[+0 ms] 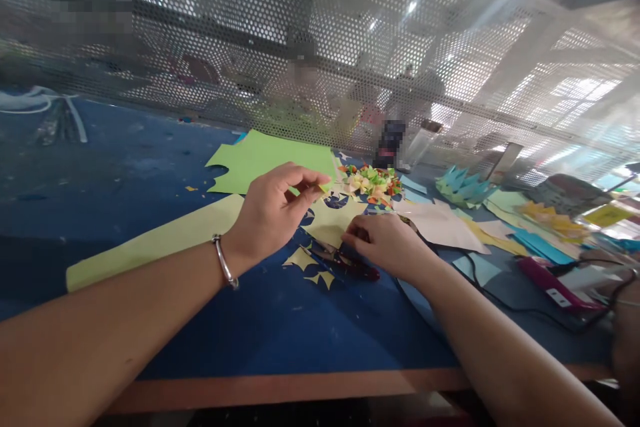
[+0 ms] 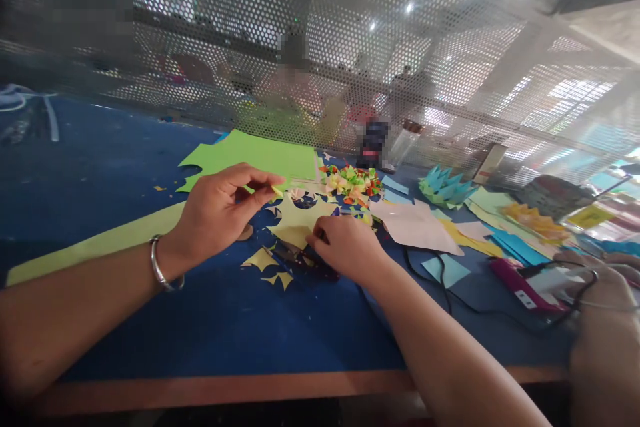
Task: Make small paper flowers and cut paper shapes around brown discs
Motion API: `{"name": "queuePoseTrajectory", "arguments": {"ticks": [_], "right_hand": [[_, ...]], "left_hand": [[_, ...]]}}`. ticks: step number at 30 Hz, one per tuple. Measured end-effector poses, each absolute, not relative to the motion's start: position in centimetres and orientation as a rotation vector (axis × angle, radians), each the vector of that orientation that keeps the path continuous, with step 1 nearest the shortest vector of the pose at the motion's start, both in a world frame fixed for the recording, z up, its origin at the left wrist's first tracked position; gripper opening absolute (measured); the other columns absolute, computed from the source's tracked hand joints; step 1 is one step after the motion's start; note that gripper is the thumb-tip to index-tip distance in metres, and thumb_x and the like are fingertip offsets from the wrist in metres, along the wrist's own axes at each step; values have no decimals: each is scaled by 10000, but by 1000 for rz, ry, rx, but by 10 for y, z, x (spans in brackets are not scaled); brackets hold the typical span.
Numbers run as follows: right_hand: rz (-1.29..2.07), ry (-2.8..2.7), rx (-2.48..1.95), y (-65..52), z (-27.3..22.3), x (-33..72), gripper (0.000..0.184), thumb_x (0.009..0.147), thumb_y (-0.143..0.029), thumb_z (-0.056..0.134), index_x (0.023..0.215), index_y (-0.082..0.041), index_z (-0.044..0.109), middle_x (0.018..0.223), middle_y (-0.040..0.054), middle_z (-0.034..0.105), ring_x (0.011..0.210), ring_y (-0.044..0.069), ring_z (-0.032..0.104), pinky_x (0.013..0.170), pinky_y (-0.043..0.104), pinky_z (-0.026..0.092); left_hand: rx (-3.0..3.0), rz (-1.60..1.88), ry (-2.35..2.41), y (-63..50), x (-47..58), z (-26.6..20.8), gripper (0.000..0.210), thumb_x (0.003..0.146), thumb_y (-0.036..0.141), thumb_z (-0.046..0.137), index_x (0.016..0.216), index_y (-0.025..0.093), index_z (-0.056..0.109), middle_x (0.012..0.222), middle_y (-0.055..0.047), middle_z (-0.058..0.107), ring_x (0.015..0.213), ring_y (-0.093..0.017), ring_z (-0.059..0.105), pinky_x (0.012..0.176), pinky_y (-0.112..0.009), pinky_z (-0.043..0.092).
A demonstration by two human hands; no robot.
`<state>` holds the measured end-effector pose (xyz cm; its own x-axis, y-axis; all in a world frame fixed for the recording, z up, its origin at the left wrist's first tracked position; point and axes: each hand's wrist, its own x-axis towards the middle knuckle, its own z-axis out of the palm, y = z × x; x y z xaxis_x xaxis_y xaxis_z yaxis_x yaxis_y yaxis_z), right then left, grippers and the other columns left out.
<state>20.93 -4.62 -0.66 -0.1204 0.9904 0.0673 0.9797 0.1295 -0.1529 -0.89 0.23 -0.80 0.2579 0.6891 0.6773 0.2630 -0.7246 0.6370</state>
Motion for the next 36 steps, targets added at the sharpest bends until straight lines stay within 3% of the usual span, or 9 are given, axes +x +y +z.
{"name": "queuePoseTrajectory", "arguments": {"ticks": [7,10,14,16,18,24,27,31,36], "right_hand": [[367,-2126,-1805,-50,-5,206,150,944,-321,610,918,-210,707,614,-2,679,568,170,624,591,290,393],[398,-2134,-1734,-48,-9,206,134,928,-301,628,923,-207,723,622,1,679,548,164,611,581,290,398],[417,-2199,-1575,-47,-15,202,154,931,-260,624,1008,-203,744,903,54,775,595,149,612,582,289,410],[441,-2277,-1461,-47,-17,198,196,943,-230,604,1085,-217,737,1124,61,772,637,138,612,605,289,424],[433,-2338,-1393,-47,-17,198,226,952,-219,590,1132,-229,727,1212,51,751,661,133,607,627,288,432],[104,-2193,-1701,-43,-8,219,146,945,-297,602,968,-217,722,901,40,748,665,166,600,620,294,390],[9,-2113,-1903,-39,-6,231,168,933,-358,618,937,-215,707,897,58,744,726,209,626,628,314,374],[118,-2040,-2014,-30,-16,244,207,870,-367,691,1004,-210,689,848,62,739,757,243,650,613,324,373],[383,-1910,-1840,-16,-30,257,183,747,-335,779,843,-210,684,709,28,691,610,189,600,539,302,373]], "left_hand": [[2093,1444,886,0,-8,-6,140,918,193,684,1015,239,774,968,-36,762,799,-150,700,552,-221,535],[2057,1441,894,-3,-8,-3,133,912,190,687,996,247,772,984,-32,767,811,-155,701,524,-216,520],[2061,1467,926,-3,-8,-1,120,909,193,693,983,249,769,978,-27,774,800,-151,695,531,-221,506],[2078,1486,936,-2,-9,-1,120,909,198,691,986,252,766,967,-23,777,783,-147,689,541,-228,500],[2098,1501,937,-1,-11,-1,120,911,203,689,989,253,765,969,-19,780,779,-144,687,557,-232,501],[2098,1518,974,1,-12,-1,122,917,208,692,1001,250,768,971,-17,790,703,-126,665,555,-240,498],[2086,1518,974,2,-11,-2,119,910,208,703,999,255,766,944,-18,784,702,-132,670,552,-246,502],[2085,1513,954,3,-11,-4,111,918,219,693,982,275,765,934,-10,773,727,-138,671,575,-250,516],[2027,1499,945,7,-11,-4,64,885,201,716,905,260,730,834,5,754,673,-129,642,606,-257,532]]}}
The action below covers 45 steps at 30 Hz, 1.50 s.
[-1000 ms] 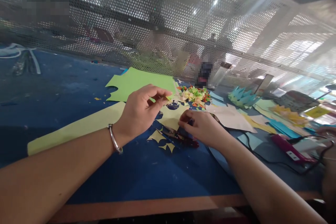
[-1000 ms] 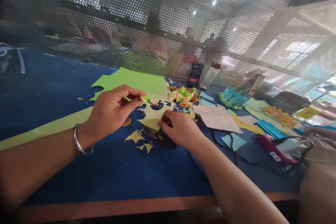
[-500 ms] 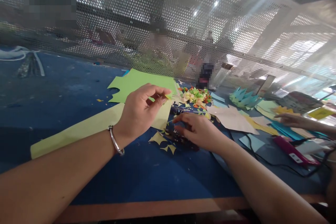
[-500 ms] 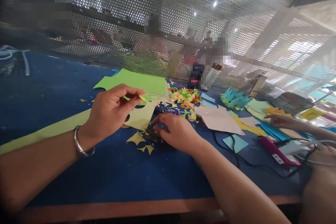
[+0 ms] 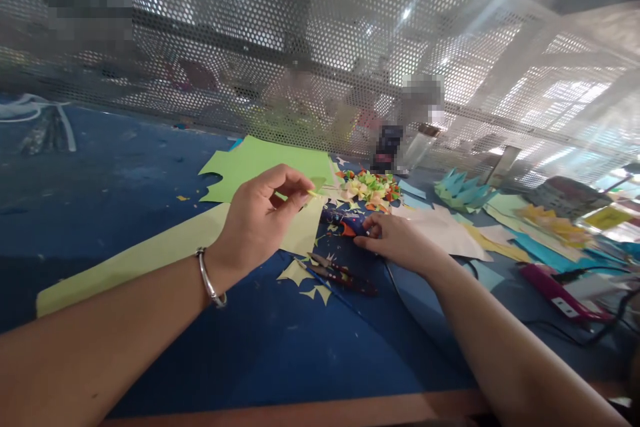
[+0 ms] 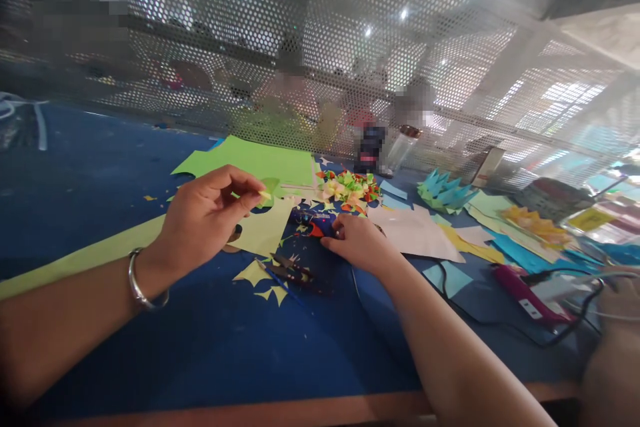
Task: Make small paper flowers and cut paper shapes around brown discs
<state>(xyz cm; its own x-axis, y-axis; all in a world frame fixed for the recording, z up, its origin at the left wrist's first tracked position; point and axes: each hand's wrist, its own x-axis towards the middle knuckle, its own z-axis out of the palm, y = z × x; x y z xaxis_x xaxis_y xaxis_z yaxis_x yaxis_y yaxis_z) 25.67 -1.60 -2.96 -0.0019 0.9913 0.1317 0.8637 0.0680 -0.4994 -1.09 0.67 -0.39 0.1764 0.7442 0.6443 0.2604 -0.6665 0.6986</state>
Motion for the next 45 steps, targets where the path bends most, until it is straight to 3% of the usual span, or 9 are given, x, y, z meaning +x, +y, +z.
{"name": "queuePoseTrajectory", "arguments": {"ticks": [4,9,17,24,30,36,45], "right_hand": [[600,-1821,-1797,-11,-33,259,119,727,-255,755,786,-211,662,591,-17,638,481,149,580,418,261,387],[848,-1593,-1768,-10,-31,256,129,764,-248,692,852,-199,611,579,-25,655,405,150,611,360,254,467],[719,-1237,-1530,-11,-16,260,308,763,-334,748,979,-195,577,602,-85,580,388,85,528,362,196,404],[878,-987,-1239,-18,-6,260,405,686,-460,890,836,-188,630,665,-62,569,449,53,481,389,185,389],[658,-1107,-1218,-18,-6,254,432,726,-476,873,969,-228,617,739,-58,601,503,80,509,443,216,424],[586,-1316,-1314,-22,-6,248,407,782,-499,818,971,-218,592,706,-56,596,536,100,523,506,239,455],[683,-1661,-1550,-29,-8,244,416,838,-595,730,811,-210,576,548,-37,584,511,147,564,508,271,423]], "left_hand": [[1923,1469,975,17,-13,-8,38,873,206,727,894,237,719,819,-12,749,671,-137,651,604,-274,540],[1888,1497,961,28,-18,-17,54,873,230,741,922,236,720,845,-16,743,721,-145,670,631,-285,540],[1901,1496,972,24,-18,-15,27,891,225,710,916,230,718,789,-15,728,678,-147,657,585,-287,533],[1815,1455,971,26,-16,-15,38,858,202,725,883,227,710,792,-9,711,669,-136,653,584,-270,513],[1781,1415,977,24,-14,-12,60,854,187,723,877,240,704,769,-5,706,640,-145,642,598,-301,535],[1781,1502,1031,21,-16,-9,71,834,204,761,879,238,717,766,6,712,629,-136,639,594,-291,522],[1736,1611,995,29,-16,-8,84,810,155,742,843,222,702,854,-5,707,787,-154,672,689,-271,593]]}}
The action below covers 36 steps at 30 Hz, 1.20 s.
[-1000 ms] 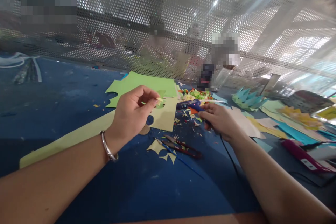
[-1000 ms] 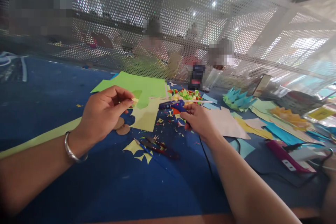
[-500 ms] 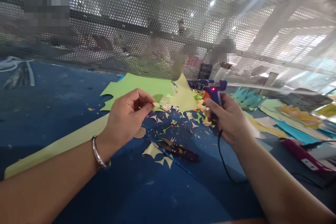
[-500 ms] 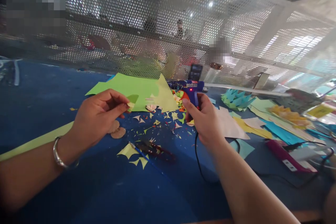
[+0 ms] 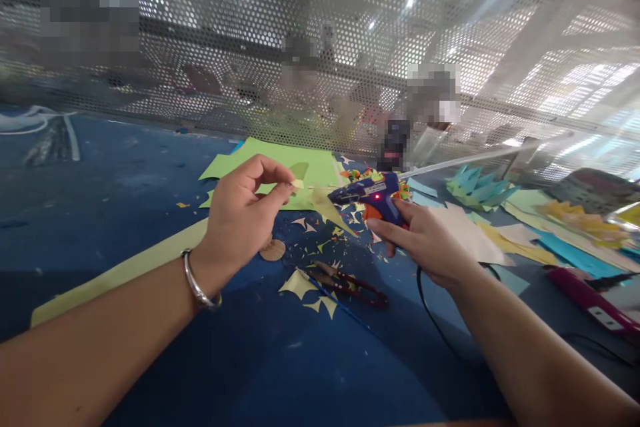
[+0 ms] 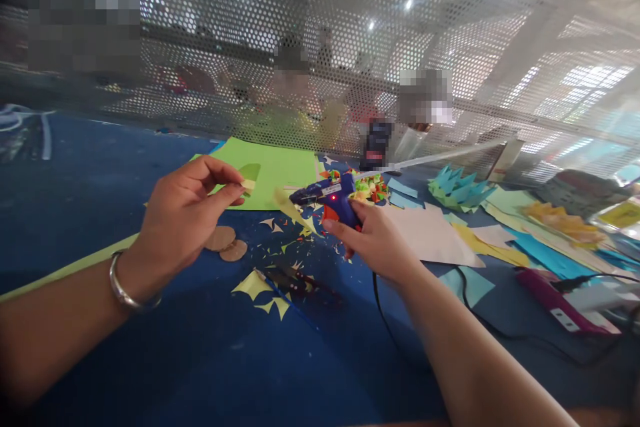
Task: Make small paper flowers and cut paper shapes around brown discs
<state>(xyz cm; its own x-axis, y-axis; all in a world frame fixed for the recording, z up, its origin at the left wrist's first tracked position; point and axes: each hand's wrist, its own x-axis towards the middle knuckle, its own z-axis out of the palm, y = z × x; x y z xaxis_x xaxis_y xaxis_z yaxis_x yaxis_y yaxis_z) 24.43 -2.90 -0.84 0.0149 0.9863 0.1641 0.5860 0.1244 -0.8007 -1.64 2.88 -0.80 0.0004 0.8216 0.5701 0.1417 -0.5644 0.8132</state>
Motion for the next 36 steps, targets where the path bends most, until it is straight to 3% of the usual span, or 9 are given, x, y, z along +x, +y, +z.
{"name": "queuePoseTrajectory", "arguments": {"ticks": [8,14,19,23,28,36], "right_hand": [[673,-1800,-1624,-33,-9,237,415,869,-619,664,860,-212,579,644,-13,606,523,168,601,484,288,424],[661,-1796,-1637,-33,-10,237,415,856,-612,684,892,-215,571,591,-10,614,540,192,619,491,292,423],[678,-1723,-1561,-29,-13,237,375,900,-563,676,827,-218,549,552,-3,661,513,171,613,523,288,458],[606,-1609,-1475,-28,-15,240,352,891,-540,716,868,-214,583,581,-22,657,515,158,617,538,283,481],[555,-1577,-1369,-35,-11,237,352,867,-534,754,873,-229,578,596,-49,592,484,129,543,484,265,427],[378,-1681,-1405,-46,-4,228,367,907,-542,692,744,-232,581,598,-6,577,557,161,534,528,298,405]], "left_hand": [[1503,1472,862,38,-13,-16,102,798,183,750,822,211,655,836,-26,666,857,-203,705,610,-285,654],[1551,1359,842,32,-11,-16,96,842,177,717,841,208,626,865,-1,663,813,-180,763,793,-333,662],[1611,1213,1012,29,-17,-15,122,839,227,728,827,217,607,813,-9,709,744,-183,760,677,-289,622],[1789,1177,1114,33,-21,-19,97,822,259,734,803,229,644,751,-9,717,628,-156,683,537,-261,511],[2030,1294,1122,36,-21,-18,71,824,219,729,783,244,675,762,-19,719,695,-171,651,600,-292,480],[1939,1329,1040,34,-19,-14,136,848,213,707,949,248,623,759,14,668,668,-156,612,579,-282,478]]}}
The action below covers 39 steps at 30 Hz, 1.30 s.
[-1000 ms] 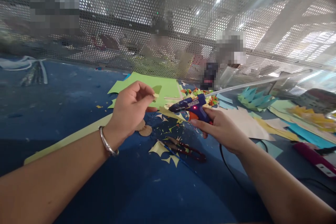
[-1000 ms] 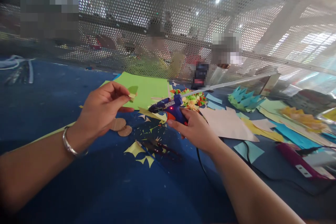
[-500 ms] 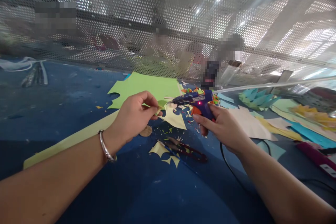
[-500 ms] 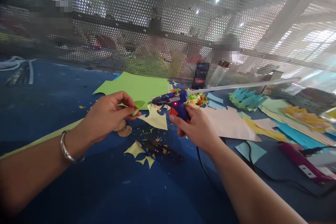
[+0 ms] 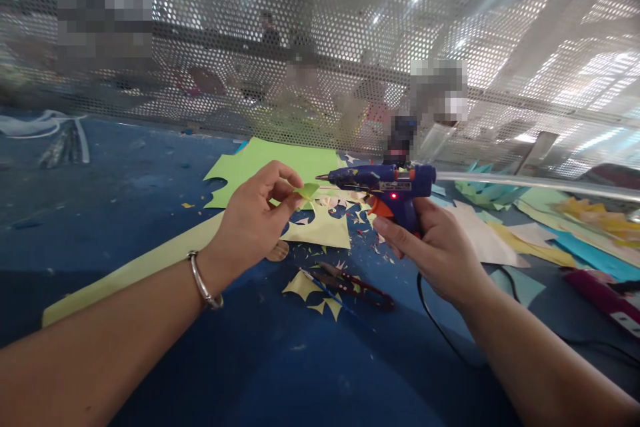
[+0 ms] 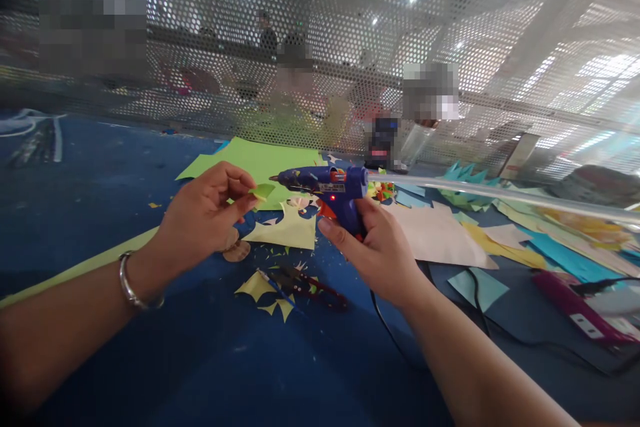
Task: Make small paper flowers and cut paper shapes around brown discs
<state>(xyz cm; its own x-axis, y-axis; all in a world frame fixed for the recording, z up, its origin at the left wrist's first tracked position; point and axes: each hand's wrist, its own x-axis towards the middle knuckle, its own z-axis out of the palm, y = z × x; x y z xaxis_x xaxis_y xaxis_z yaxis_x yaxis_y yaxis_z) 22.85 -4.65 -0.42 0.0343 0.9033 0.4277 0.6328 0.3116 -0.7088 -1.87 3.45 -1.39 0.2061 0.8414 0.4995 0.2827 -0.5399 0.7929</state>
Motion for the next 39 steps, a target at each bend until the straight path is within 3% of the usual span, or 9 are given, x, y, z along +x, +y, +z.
{"name": "queuePoseTrajectory", "arguments": {"ticks": [7,14,21,28,39], "right_hand": [[567,-1622,-1316,-48,-8,228,280,930,-480,693,810,-236,623,631,7,642,614,192,619,614,329,486],[617,-1611,-1349,-48,-7,226,338,893,-522,719,800,-218,605,595,-11,599,546,158,563,529,292,440],[534,-1672,-1350,-52,1,222,359,912,-508,673,717,-211,622,545,-8,551,506,146,497,486,285,380],[556,-1672,-1361,-50,-1,222,311,910,-492,681,796,-206,640,545,-6,602,502,158,556,507,283,424],[538,-1697,-1383,-51,-2,225,373,936,-459,614,656,-218,570,525,5,556,512,159,512,522,304,397]], "left_hand": [[1704,1425,1055,42,-20,-20,158,802,225,767,917,226,658,800,-15,700,629,-150,604,571,-304,505],[1763,1527,991,34,-17,-13,160,810,212,778,880,234,636,802,3,683,674,-147,661,591,-282,567],[1909,1501,998,22,-17,-6,141,865,215,740,891,277,616,832,11,696,790,-185,716,750,-348,580],[1932,1497,993,17,-16,-4,141,870,225,740,875,281,611,817,14,690,791,-184,700,733,-348,567],[1928,1519,963,20,-16,-7,151,862,221,731,859,267,587,787,9,678,767,-185,696,711,-352,563]]}}
